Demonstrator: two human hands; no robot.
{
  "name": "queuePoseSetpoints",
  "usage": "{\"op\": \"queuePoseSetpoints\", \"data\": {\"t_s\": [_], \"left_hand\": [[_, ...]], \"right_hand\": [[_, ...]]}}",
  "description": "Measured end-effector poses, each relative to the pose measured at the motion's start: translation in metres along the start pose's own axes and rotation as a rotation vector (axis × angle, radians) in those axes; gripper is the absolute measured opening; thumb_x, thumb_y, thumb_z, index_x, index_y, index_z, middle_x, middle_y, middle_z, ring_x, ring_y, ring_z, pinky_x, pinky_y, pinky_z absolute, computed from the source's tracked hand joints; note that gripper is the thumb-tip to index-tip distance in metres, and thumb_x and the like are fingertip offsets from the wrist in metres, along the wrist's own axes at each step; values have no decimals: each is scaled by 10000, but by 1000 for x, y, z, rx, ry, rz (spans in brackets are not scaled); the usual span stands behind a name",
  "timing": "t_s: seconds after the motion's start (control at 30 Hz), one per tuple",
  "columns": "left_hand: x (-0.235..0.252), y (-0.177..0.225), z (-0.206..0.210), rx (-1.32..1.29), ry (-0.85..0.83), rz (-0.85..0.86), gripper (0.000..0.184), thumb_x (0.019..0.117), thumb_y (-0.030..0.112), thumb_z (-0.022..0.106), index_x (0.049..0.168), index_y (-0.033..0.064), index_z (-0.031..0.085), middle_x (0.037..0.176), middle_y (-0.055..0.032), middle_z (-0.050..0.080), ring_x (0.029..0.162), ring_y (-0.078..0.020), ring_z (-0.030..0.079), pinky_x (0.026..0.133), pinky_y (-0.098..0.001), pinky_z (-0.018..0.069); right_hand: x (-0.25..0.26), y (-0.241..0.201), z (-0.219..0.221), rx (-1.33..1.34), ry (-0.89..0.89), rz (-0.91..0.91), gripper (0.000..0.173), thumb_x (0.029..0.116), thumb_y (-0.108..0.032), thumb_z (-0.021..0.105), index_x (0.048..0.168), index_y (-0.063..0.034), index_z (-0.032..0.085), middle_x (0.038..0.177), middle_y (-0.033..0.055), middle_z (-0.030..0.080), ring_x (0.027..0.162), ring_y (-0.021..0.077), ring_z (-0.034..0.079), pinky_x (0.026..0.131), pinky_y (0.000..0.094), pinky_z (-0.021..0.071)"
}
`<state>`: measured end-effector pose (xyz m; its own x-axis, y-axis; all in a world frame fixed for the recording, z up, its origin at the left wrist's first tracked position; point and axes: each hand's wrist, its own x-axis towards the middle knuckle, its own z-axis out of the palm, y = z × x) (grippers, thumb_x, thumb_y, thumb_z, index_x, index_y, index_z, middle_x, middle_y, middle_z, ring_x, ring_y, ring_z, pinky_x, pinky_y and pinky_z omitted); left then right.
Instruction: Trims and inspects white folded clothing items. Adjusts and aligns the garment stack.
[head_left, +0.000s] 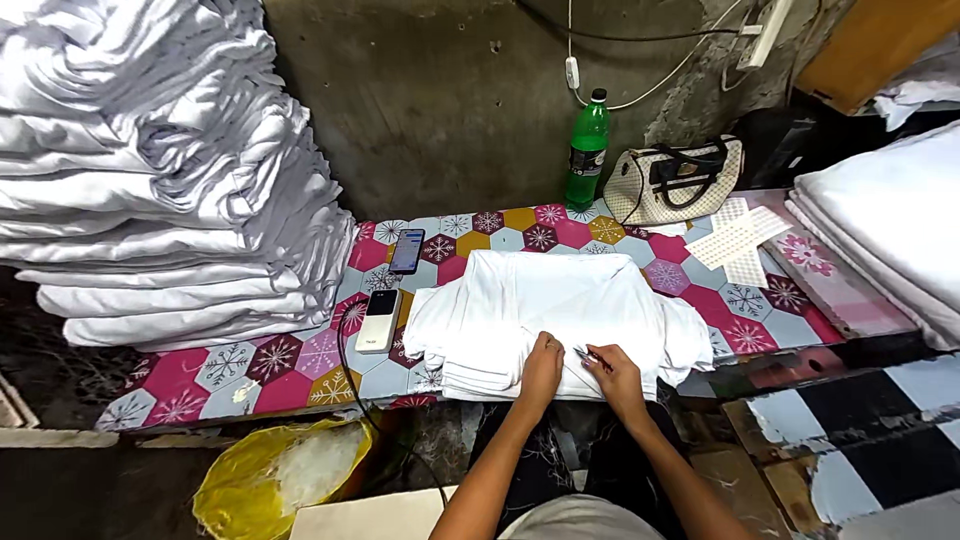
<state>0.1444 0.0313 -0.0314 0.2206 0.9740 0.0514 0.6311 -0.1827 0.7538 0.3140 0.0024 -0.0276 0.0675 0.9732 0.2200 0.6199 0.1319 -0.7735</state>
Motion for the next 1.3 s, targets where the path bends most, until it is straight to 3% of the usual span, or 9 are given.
{"op": "queuePoseSetpoints", "data": {"t_s": [0.13, 0.27, 0.33, 0.4, 0.43, 0.53, 0.63, 0.83, 1.3], "left_hand": [[-13, -11, 1, -196, 169, 17, 138, 924, 14, 614, 954, -103, 680, 1090, -247, 662, 910, -269, 691, 831, -355, 582], [-20, -12, 3, -295, 219, -29, 119, 905, 4, 627, 949, -99, 666, 1079, -228, 651, 910, -226, 673, 816, -320, 575], [-18, -10, 4, -282, 216, -38, 162, 925, 31, 618, 1020, -92, 666, 1110, -228, 642, 899, -220, 676, 807, -313, 580], [-14, -5, 1, -216, 143, -76, 318, 961, 126, 638, 1218, -59, 665, 1213, -223, 623, 884, -219, 678, 806, -329, 582], [-11, -3, 1, -171, 103, -91, 354, 970, 174, 648, 1256, -34, 667, 1247, -214, 612, 891, -229, 671, 817, -353, 575], [-6, -1, 9, -103, 127, -58, 217, 982, 141, 625, 1048, -40, 726, 1197, -213, 637, 932, -268, 681, 859, -388, 575], [-8, -3, 14, -198, 245, -22, 141, 936, 41, 628, 920, -80, 699, 1080, -221, 654, 874, -235, 677, 801, -330, 577], [-19, -1, 14, -362, 309, -64, 122, 904, 11, 668, 938, -103, 693, 1110, -227, 632, 908, -177, 677, 792, -258, 588], [-21, -3, 16, -302, 305, -111, 112, 894, 36, 664, 869, -72, 676, 1026, -184, 611, 836, -152, 643, 757, -244, 563]], "right_hand": [[-8, 0, 2, -123, 5, -103, 270, 880, -60, 754, 1139, 16, 764, 992, 206, 706, 834, 314, 704, 767, 455, 599], [-11, 0, 17, -237, 32, -224, 247, 876, -60, 736, 1113, 1, 773, 960, 187, 711, 838, 326, 717, 752, 467, 609], [-9, -1, 18, -279, 38, -227, 243, 875, -62, 738, 1106, 3, 773, 958, 194, 709, 838, 339, 718, 747, 481, 609], [-9, -4, 12, -304, 32, -196, 243, 877, -62, 742, 1108, 9, 770, 960, 200, 706, 841, 349, 716, 743, 488, 608], [-9, -4, 9, -311, 31, -184, 240, 874, -59, 748, 1102, 13, 771, 955, 201, 704, 837, 351, 715, 736, 490, 607], [-10, -4, 3, -327, 39, -167, 235, 870, -57, 756, 1093, 17, 773, 941, 198, 703, 822, 346, 714, 723, 488, 605], [-10, -4, 2, -346, 49, -190, 224, 865, -57, 756, 1078, 11, 776, 928, 188, 704, 814, 338, 714, 720, 475, 606], [-8, -5, 14, -319, 38, -312, 218, 887, -74, 716, 1082, 5, 774, 918, 179, 706, 810, 334, 714, 721, 475, 605], [-6, 9, 31, -360, 144, -412, 176, 918, -112, 668, 1008, -33, 797, 857, 132, 710, 766, 288, 708, 700, 411, 597]]}}
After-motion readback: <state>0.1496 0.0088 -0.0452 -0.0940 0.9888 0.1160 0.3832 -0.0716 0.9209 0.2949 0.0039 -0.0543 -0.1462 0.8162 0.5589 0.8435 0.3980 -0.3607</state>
